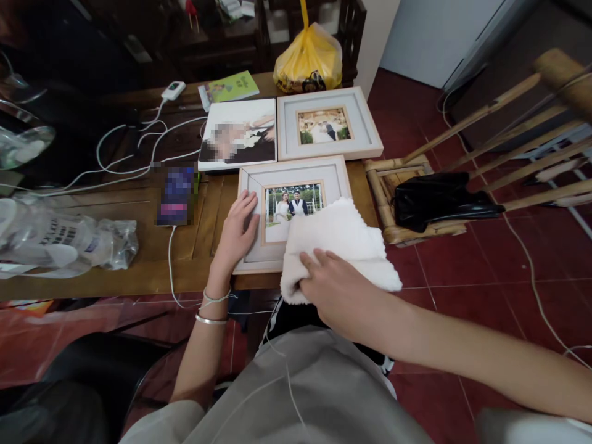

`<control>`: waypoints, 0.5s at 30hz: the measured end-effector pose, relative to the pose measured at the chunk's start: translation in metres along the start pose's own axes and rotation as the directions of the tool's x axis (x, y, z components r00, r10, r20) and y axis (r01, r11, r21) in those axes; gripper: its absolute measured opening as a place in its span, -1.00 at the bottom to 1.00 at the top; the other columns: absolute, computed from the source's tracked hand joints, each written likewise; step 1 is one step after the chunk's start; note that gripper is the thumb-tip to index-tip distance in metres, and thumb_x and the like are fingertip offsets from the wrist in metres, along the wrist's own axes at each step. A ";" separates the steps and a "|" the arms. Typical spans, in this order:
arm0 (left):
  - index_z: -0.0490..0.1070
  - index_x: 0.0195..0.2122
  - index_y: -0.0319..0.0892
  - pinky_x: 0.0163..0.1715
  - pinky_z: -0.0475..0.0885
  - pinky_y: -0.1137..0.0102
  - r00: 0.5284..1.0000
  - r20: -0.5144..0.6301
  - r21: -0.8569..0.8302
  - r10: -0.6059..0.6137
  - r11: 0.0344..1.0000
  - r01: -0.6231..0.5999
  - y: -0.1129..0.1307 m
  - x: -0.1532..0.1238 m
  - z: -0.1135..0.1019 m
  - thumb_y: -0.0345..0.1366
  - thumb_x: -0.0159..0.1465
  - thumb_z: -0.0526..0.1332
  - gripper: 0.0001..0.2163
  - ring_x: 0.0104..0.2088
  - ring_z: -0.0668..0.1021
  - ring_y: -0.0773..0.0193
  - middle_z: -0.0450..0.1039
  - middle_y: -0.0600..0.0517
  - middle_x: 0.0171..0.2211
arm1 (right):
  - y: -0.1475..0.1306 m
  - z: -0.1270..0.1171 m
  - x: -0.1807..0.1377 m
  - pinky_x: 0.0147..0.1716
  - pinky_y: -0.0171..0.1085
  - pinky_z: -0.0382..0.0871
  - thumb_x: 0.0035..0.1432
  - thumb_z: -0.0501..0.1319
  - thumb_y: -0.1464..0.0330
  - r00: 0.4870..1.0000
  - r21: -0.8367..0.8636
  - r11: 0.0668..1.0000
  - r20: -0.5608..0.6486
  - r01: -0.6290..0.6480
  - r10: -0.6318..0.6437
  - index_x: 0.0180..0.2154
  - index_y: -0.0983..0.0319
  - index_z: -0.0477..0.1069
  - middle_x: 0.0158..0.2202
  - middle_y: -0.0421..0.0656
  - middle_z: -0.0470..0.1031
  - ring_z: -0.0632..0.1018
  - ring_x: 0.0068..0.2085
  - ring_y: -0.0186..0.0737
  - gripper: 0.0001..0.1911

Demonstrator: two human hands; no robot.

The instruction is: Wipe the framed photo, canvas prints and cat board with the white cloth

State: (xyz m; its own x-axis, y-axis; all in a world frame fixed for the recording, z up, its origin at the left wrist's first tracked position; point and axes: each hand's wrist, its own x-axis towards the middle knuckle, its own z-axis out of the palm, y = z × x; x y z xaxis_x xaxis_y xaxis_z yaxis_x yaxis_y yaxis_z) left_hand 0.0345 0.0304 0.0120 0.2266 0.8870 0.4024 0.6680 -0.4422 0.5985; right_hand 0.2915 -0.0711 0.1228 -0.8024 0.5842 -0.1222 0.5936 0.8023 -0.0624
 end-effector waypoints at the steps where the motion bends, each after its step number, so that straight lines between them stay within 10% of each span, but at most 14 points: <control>1: 0.34 0.30 -0.14 0.43 0.16 -0.08 1.000 0.005 0.003 0.003 1.000 -0.003 0.000 0.000 0.000 -0.33 0.46 0.09 -0.61 0.43 0.26 0.01 0.34 -0.14 0.35 | 0.001 0.002 0.003 0.04 -0.02 0.48 0.04 0.23 0.57 1.000 0.011 1.000 -0.012 -0.006 0.006 -0.19 0.29 0.62 0.16 0.18 0.51 0.56 0.08 0.14 -0.71; 10: 0.36 0.29 -0.16 0.43 0.16 -0.09 0.999 0.053 0.017 0.010 1.000 -0.011 0.002 0.001 -0.003 -0.31 0.48 0.06 -0.62 0.45 0.22 -0.01 0.32 -0.15 0.36 | 0.104 0.034 0.078 0.35 0.21 0.11 0.15 0.06 0.66 0.921 -0.064 0.942 -0.243 -0.329 0.305 0.01 0.32 0.57 0.40 0.09 0.25 0.22 0.41 0.23 -0.52; 15: 0.36 0.29 -0.17 0.42 0.17 -0.10 0.999 0.042 0.010 0.012 1.000 -0.012 0.003 0.001 -0.003 -0.33 0.47 0.08 -0.61 0.44 0.24 -0.01 0.33 -0.17 0.35 | 0.130 0.037 0.097 0.33 0.33 0.04 0.15 0.08 0.64 0.933 -0.102 0.955 -0.267 -0.278 0.243 0.01 0.34 0.57 0.38 0.13 0.27 0.20 0.40 0.30 -0.54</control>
State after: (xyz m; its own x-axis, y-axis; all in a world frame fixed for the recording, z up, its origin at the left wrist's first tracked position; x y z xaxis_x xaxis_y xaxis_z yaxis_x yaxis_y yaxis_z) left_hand 0.0347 0.0297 0.0165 0.2643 0.8865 0.3797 0.6725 -0.4516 0.5864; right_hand 0.2932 0.0857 0.0658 -0.6207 0.7722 0.1356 0.7836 0.6167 0.0753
